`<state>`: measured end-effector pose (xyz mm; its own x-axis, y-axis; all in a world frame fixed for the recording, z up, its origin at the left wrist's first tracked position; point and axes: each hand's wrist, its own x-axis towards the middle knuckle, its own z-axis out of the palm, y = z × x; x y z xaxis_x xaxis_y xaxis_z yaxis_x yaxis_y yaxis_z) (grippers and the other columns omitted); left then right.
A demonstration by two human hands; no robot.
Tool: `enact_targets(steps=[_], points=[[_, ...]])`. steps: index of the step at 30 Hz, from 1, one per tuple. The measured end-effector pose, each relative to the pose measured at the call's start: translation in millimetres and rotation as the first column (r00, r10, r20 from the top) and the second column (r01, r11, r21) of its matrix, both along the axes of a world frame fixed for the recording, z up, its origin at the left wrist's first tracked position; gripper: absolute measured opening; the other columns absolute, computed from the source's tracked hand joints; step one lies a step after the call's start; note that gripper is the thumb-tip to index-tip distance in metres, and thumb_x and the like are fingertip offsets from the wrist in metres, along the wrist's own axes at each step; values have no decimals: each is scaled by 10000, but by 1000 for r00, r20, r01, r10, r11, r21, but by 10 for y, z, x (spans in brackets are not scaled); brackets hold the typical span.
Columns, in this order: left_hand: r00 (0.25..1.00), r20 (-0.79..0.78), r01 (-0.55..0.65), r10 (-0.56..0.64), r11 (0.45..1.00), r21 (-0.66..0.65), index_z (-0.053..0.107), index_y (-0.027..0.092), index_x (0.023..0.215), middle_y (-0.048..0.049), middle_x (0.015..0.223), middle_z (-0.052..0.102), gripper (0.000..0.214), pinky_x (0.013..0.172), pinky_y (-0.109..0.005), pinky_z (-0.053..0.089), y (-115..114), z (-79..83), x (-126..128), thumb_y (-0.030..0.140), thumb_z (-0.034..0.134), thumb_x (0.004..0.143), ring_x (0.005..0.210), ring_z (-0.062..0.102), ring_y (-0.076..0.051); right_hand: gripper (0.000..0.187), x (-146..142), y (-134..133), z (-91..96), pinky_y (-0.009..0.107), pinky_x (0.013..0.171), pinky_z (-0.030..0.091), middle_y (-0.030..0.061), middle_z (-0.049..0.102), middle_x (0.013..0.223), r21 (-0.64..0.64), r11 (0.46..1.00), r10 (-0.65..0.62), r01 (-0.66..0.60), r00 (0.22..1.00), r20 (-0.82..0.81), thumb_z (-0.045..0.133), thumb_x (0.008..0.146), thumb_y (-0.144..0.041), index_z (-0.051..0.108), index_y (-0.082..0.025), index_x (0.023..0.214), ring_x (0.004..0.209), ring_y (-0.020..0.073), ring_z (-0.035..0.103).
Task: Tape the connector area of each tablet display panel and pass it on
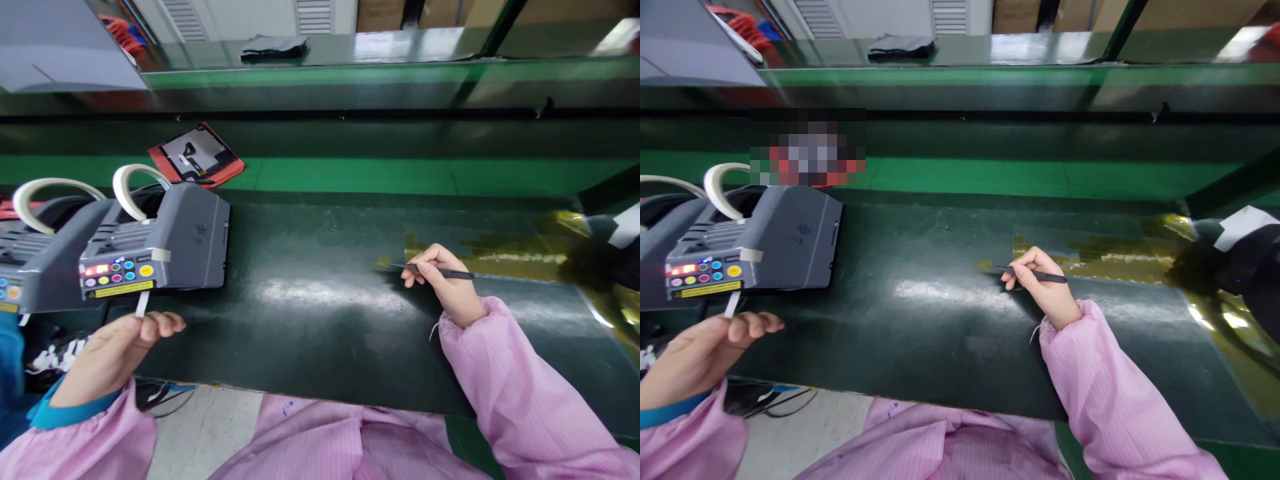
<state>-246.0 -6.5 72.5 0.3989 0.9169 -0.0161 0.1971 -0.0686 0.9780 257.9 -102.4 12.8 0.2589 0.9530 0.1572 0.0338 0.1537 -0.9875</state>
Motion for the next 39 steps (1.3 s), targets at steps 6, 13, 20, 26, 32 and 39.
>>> enact_targets(steps=[6, 13, 20, 26, 32, 39], points=[[904, -191, 371, -382, 924, -93, 797, 247, 912, -50, 878, 814, 298, 772, -328, 616, 87, 51, 499, 465, 617, 1010, 835, 765, -244, 301, 394, -12, -22, 356, 690, 551, 48, 791, 895, 85, 960, -281, 268, 910, 304, 568, 1027, -524, 653, -252, 1124, 713, 197, 737], [907, -89, 375, -411, 887, -270, 686, 186, 1129, -32, 774, 712, 373, 435, -195, 503, 486, -389, 1702, 490, 725, 917, 519, 624, -123, 421, 923, -38, -189, 622, 1118, 399, 175, 584, 1539, 35, 827, -365, 561, 488, 793, 645, 916, -433, 594, -245, 1288, 1381, 384, 581], [835, -96, 526, -542, 837, -152, 525, 189, 1418, -2, 765, 682, 542, 451, -169, 486, 744, -415, 2220, 466, 648, 969, 509, 587, -99, 347, 887, 25, -365, 673, 1147, 307, 170, 546, 1580, -58, 758, -265, 649, 388, 883, 545, 950, -404, 588, -268, 1266, 1471, 353, 491], [814, -94, 560, -573, 818, -131, 500, 198, 1456, 19, 708, 649, 526, 528, -197, 517, 770, -430, 2108, 461, 591, 1009, 549, 608, -120, 379, 933, -32, -368, 683, 1176, 280, 148, 522, 1604, -90, 777, -220, 623, 403, 888, 520, 956, -455, 573, -275, 1285, 1501, 334, 467], [805, -45, 583, -591, 804, -119, 495, 210, 1468, -8, 783, 677, 511, 556, -216, 550, 797, -499, 2077, 455, 561, 1025, 611, 648, -137, 348, 888, -48, -225, 695, 1145, 321, 169, 579, 1549, -73, 770, -296, 634, 456, 839, 588, 929, -470, 597, -279, 1219, 1471, 363, 505], [826, 16, 559, -564, 814, -159, 522, 188, 1445, -13, 771, 685, 489, 565, -216, 554, 785, -481, 2091, 439, 572, 1028, 648, 658, -143, 442, 123, 67, 87, 395, 755, 557, -6, 721, 669, 74, 877, -478, 474, 877, 54, 440, 1036, -645, 678, -275, 1073, 682, 212, 702]])
